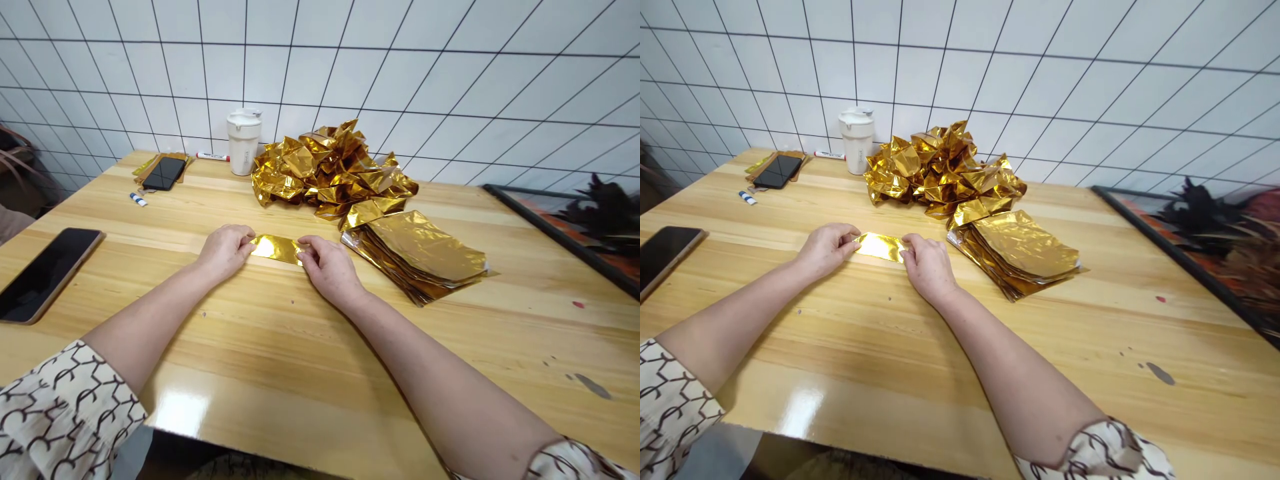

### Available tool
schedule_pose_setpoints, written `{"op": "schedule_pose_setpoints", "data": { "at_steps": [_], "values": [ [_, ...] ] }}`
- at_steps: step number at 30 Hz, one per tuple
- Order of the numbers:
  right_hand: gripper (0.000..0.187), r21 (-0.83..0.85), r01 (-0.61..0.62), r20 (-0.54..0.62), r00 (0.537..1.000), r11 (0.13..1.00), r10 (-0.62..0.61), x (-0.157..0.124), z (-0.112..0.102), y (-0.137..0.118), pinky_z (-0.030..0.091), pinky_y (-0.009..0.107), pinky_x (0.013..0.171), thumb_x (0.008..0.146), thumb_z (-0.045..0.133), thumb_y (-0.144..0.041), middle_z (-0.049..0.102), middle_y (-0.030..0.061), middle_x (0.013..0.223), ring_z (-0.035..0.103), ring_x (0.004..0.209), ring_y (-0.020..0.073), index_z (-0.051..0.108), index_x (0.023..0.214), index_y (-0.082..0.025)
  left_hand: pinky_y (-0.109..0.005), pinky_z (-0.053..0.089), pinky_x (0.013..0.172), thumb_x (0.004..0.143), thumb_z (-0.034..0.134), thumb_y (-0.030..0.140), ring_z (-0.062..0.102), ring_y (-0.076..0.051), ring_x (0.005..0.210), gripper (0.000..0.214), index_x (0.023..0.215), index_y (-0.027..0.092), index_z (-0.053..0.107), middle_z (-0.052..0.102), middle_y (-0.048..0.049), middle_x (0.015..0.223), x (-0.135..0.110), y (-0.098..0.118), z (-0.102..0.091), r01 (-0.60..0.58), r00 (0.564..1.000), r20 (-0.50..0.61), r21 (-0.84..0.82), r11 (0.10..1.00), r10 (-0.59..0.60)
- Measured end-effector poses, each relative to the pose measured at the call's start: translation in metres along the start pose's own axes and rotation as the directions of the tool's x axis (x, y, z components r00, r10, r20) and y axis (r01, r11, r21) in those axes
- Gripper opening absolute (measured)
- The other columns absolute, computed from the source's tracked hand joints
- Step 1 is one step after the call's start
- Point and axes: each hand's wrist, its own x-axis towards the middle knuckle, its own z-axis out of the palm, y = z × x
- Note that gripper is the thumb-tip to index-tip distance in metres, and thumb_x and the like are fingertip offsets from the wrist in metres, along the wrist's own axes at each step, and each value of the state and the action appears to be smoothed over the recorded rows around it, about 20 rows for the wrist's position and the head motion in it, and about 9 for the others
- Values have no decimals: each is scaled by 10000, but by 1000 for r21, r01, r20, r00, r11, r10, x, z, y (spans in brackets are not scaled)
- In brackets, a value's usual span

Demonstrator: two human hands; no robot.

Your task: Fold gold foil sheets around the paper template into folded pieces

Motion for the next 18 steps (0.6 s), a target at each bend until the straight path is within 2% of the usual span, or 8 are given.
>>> {"op": "schedule_pose_setpoints", "data": {
  "at_steps": [3, 7, 9, 12, 15, 18],
  "values": [
    [227, -51, 6, 2, 1000, 999, -6, 0, -1, -2, 404, 363, 771, 871, 470, -232, 689, 39, 739, 623, 781, 235, 621, 1037, -199, -328, 517, 737, 785, 615, 227, 615, -202, 752, 122, 891, 221, 676, 662, 0, 711, 0, -1, -1, -24, 999, -28, 87, 996, 27],
    [231, -133, 3, 34, 999, 991, 1, 0, -4, -7, 380, 377, 797, 868, 484, -221, 706, 70, 797, 623, 841, 258, 625, 1045, -180, -372, 510, 810, 788, 591, 161, 603, -242, 883, 155, 913, 193, 676, 672, -62, 868, -3, 5, -2, -119, 990, -48, 198, 973, 131],
    [239, -158, -3, 51, 999, 987, 11, 0, -5, -9, 374, 383, 804, 870, 483, -209, 716, 86, 829, 620, 860, 265, 628, 1056, -169, -361, 506, 825, 804, 524, 90, 588, -238, 938, 227, 935, 187, 680, 663, -83, 963, -5, 10, -2, -220, 974, -2, 212, 952, 226],
    [242, -184, 5, 70, 997, 983, 8, 0, -6, -11, 364, 389, 810, 878, 478, -201, 727, 102, 896, 616, 885, 271, 631, 1063, -167, -322, 501, 842, 811, 450, 18, 579, -205, 956, 340, 963, 211, 685, 654, -67, 1020, -7, 15, -1, -364, 930, 129, 174, 915, 345],
    [231, -212, 18, 80, 997, 977, 0, 0, -5, -11, 352, 387, 809, 886, 473, -197, 728, 110, 948, 608, 900, 270, 642, 1041, -171, -321, 495, 853, 860, 432, 60, 572, -199, 947, 321, 981, 217, 685, 653, -60, 1003, -7, 15, 0, -423, 898, 200, 156, 893, 391],
    [212, -246, 64, 62, 997, 967, -50, 1, -5, -8, 339, 386, 808, 897, 465, -210, 726, 100, 926, 595, 881, 263, 656, 986, -188, -337, 490, 844, 925, 421, 168, 559, -209, 925, 271, 1000, 200, 680, 640, -77, 986, -8, 16, -1, -442, 890, 209, 172, 880, 406]
  ]
}}
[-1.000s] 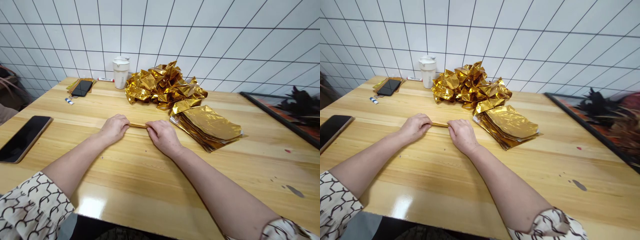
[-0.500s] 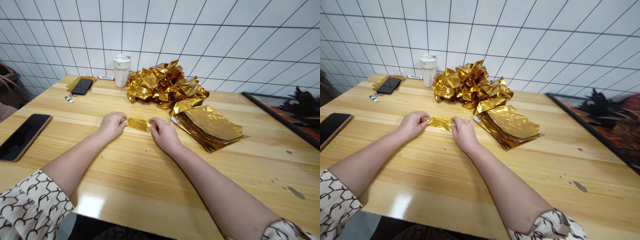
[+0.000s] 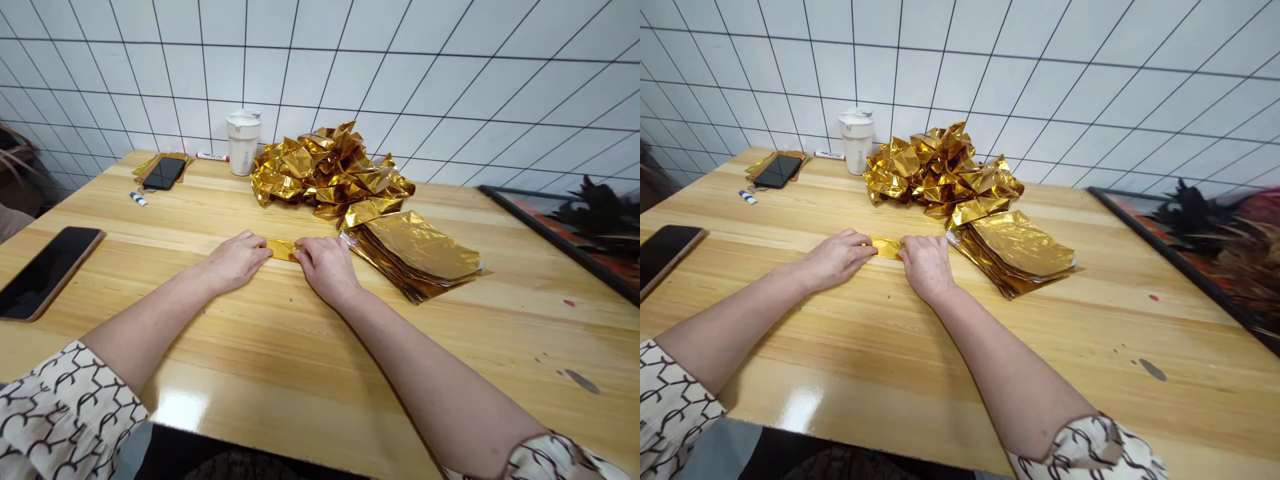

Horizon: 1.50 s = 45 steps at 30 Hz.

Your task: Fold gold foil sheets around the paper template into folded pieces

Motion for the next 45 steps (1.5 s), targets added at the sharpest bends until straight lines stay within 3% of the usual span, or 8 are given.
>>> {"op": "schedule_pose_setpoints", "data": {
  "at_steps": [5, 8, 12, 18, 27, 31, 35, 45],
  "values": [
    [259, -55, 72, -45, 996, 996, -75, -3, -2, 0, 352, 414, 847, 920, 426, -224, 721, 124, 921, 591, 905, 270, 679, 949, -173, -371, 472, 870, 962, 419, 306, 541, -234, 943, 305, 1109, 163, 645, 617, -107, 1005, -1, 7, -3, -11, 999, 41, 65, 998, 8],
    [357, -12, 196, -10, 981, 981, -196, -9, -3, -9, 354, 444, 955, 957, 364, -279, 683, 156, 1138, 572, 1085, 275, 630, 1149, -138, -379, 471, 872, 966, 419, 338, 550, -239, 954, 324, 1136, 159, 630, 614, -109, 1018, -2, 10, -4, 0, 998, 63, 72, 997, -4],
    [603, 62, 314, 148, 936, 948, -319, -17, -3, -23, 315, 515, 1067, 967, 297, -466, 464, 211, 1435, 393, 1344, 302, 409, 1401, -63, -389, 446, 942, 961, 436, 343, 537, -248, 1092, 319, 1148, 158, 616, 602, -123, 1161, -4, 12, -1, 7, 999, 36, 37, 999, -8],
    [775, 92, 228, 320, 915, 969, -246, -20, -6, -25, 261, 519, 1129, 943, 283, -563, 297, 260, 1516, 245, 1423, 331, 290, 1452, 21, -369, 408, 1001, 967, 422, 366, 517, -232, 1218, 366, 1258, 183, 547, 591, -96, 1299, -6, 15, 0, 37, 994, 96, 69, 997, -44],
    [808, 65, 108, 312, 942, 992, -123, -26, -3, -18, 249, 509, 1141, 927, 187, -623, 270, 218, 1540, 206, 1438, 301, 301, 1468, -34, -385, 462, 935, 976, 395, 372, 622, -262, 1062, 382, 1014, 97, 658, 687, -158, 1076, -2, 26, -12, 144, 978, 129, 156, 977, -165],
    [785, 67, 116, 306, 943, 991, -131, -25, -4, -20, 249, 515, 1140, 931, 196, -608, 276, 206, 1541, 213, 1437, 297, 304, 1471, -49, -405, 329, 1094, 989, 321, 444, 404, -260, 1351, 515, 1332, 94, 482, 480, -167, 1425, 3, 24, -5, 94, 985, 140, 63, 994, -102],
    [801, 55, 120, 312, 941, 991, -131, -25, -3, -20, 253, 518, 1139, 928, 214, -609, 271, 219, 1539, 210, 1438, 304, 292, 1470, -24, -412, 217, 1158, 985, 227, 526, 211, -247, 1447, 663, 1470, 75, 268, 246, -167, 1554, 4, 18, -1, 112, 950, 295, -17, 994, -102],
    [763, -22, 147, 272, 953, 989, -136, -26, -4, -21, 267, 501, 1133, 938, 209, -599, 362, 214, 1501, 294, 1409, 301, 368, 1439, -47, -404, 186, 1175, 967, 242, 571, 162, -264, 1455, 727, 1470, 46, 260, 191, -187, 1560, -7, 10, -2, 162, 935, 320, 5, 987, -155]
  ]
}}
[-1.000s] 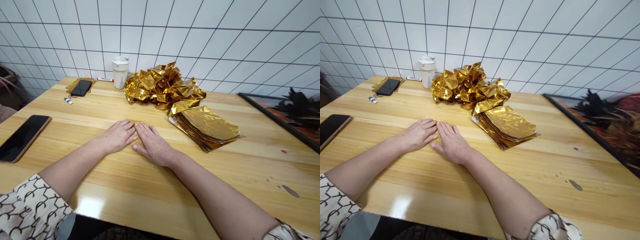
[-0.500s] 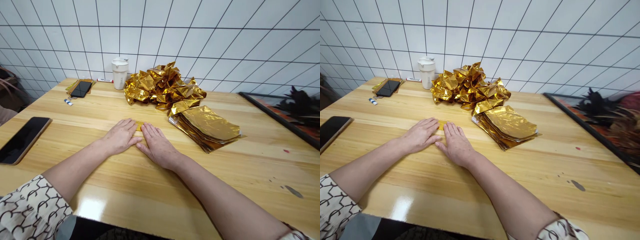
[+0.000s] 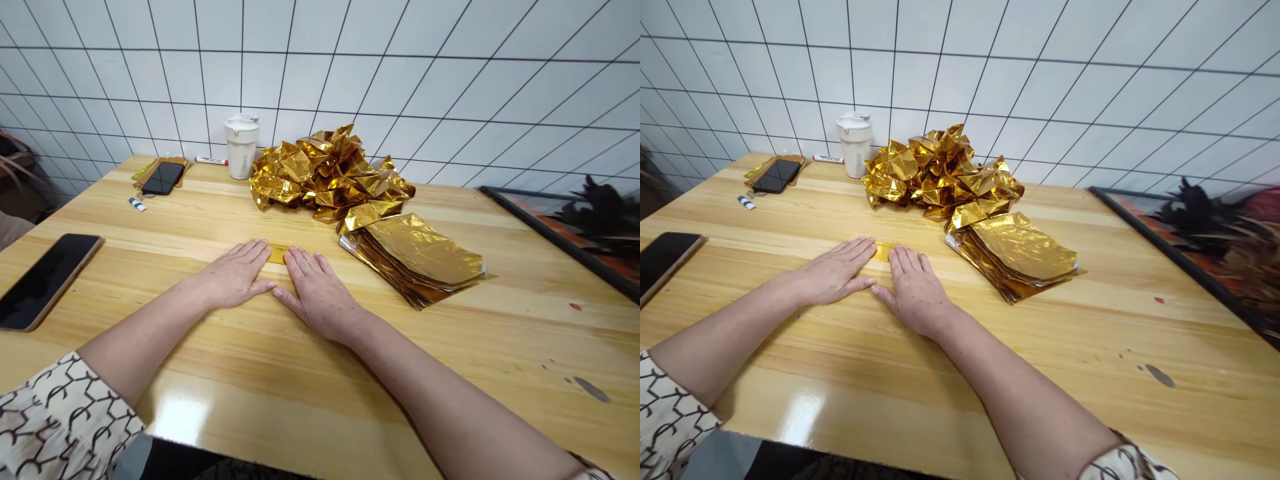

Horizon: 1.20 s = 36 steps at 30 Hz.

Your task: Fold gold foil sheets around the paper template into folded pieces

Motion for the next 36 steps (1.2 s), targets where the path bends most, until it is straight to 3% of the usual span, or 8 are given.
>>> {"op": "schedule_pose_setpoints", "data": {
  "at_steps": [6, 14, 22, 27, 36],
  "values": [
    [743, 24, -31, 5, 1000, 999, 31, 9, -7, -4, 249, 542, 1133, 953, 187, -568, 379, 238, 1483, 291, 1409, 314, 400, 1415, -26, -416, 186, 1176, 982, 235, 512, 163, -267, 1454, 682, 1466, 33, 261, 191, -191, 1560, 3, 4, -1, 8, 1000, 7, -3, 1000, -8],
    [823, 97, 107, 30, 993, 990, -110, 21, -1, -1, 271, 537, 1127, 935, 149, -615, 293, 245, 1522, 234, 1426, 320, 283, 1464, 0, -397, 170, 1181, 970, 308, 493, 172, -263, 1452, 689, 1478, 36, 223, 198, -193, 1560, 5, 6, 0, 11, 1000, 3, 0, 1000, -11],
    [817, 66, 28, 42, 999, 997, -31, 6, 0, 10, 271, 552, 1124, 930, 170, -620, 287, 257, 1520, 233, 1425, 325, 315, 1453, -9, -397, 185, 1175, 972, 320, 511, 180, -259, 1452, 689, 1459, 25, 273, 218, -201, 1550, 4, 8, -5, 23, 1000, 8, -12, 1000, -22],
    [804, 53, 2, 60, 998, 999, -5, 4, -1, 6, 262, 524, 1136, 935, 206, -598, 276, 253, 1526, 226, 1427, 325, 312, 1450, 11, -430, 201, 1167, 977, 313, 495, 255, -279, 1430, 638, 1413, 33, 368, 305, -209, 1521, 6, 13, -6, 38, 997, -59, -18, 999, -39],
    [796, 68, 26, 17, 999, 997, -28, 4, -1, 3, 274, 527, 1129, 920, 267, -618, 301, 228, 1526, 236, 1427, 321, 316, 1460, -36, -396, 176, 1170, 990, 179, 511, 159, -219, 1460, 648, 1486, 97, 228, 205, -147, 1568, 9, 8, -3, -82, 997, 10, -57, 995, 83]
  ]
}}
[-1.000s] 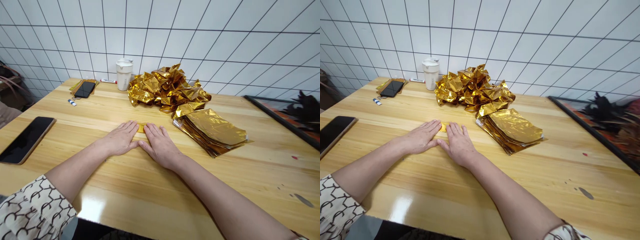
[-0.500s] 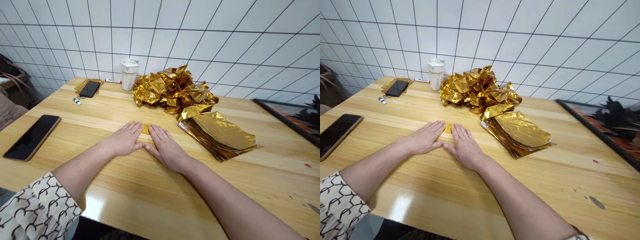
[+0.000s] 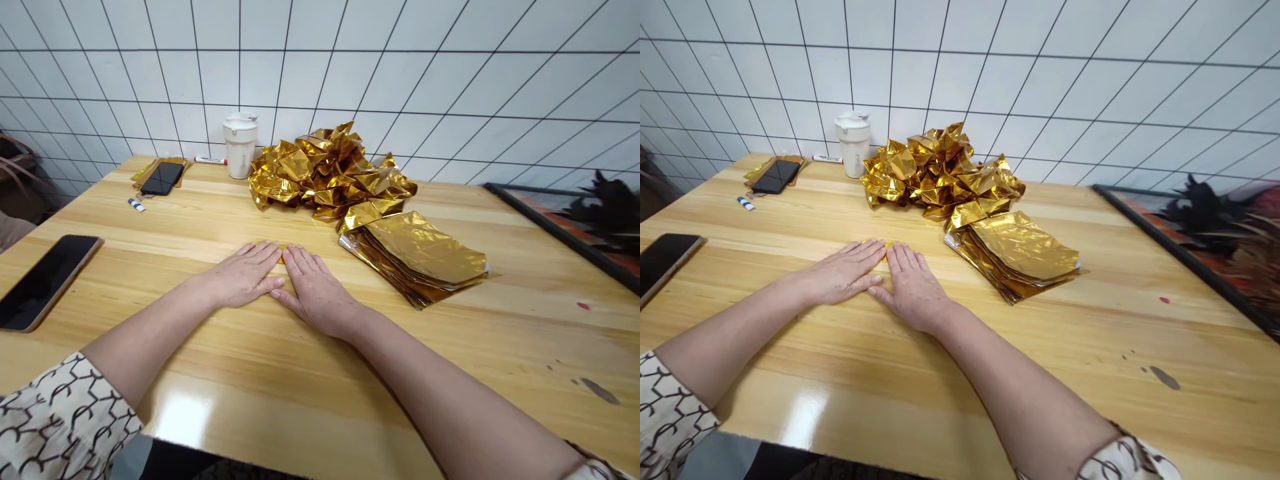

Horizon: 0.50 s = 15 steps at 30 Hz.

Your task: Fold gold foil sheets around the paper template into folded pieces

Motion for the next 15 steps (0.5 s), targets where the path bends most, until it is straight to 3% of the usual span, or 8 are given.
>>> {"op": "schedule_pose_setpoints", "data": {
  "at_steps": [7, 15],
  "values": [
    [796, -38, -50, 73, 996, 998, 53, 1, -8, -8, 233, 512, 1147, 934, 286, -578, 270, 249, 1529, 213, 1434, 324, 304, 1449, 28, -381, 168, 1174, 966, 215, 582, 143, -255, 1459, 732, 1476, 58, 244, 171, -184, 1567, -14, -13, -1, 36, 999, 15, 49, 998, -36],
    [744, -76, -13, 10, 1000, 997, 14, 0, -7, -7, 215, 568, 1132, 943, 287, -548, 314, 261, 1505, 248, 1422, 333, 357, 1428, 12, -379, 191, 1172, 950, 222, 617, 174, -268, 1451, 776, 1469, 42, 263, 197, -204, 1553, -21, -15, 0, 76, 997, 15, 61, 995, -77]
  ]
}}
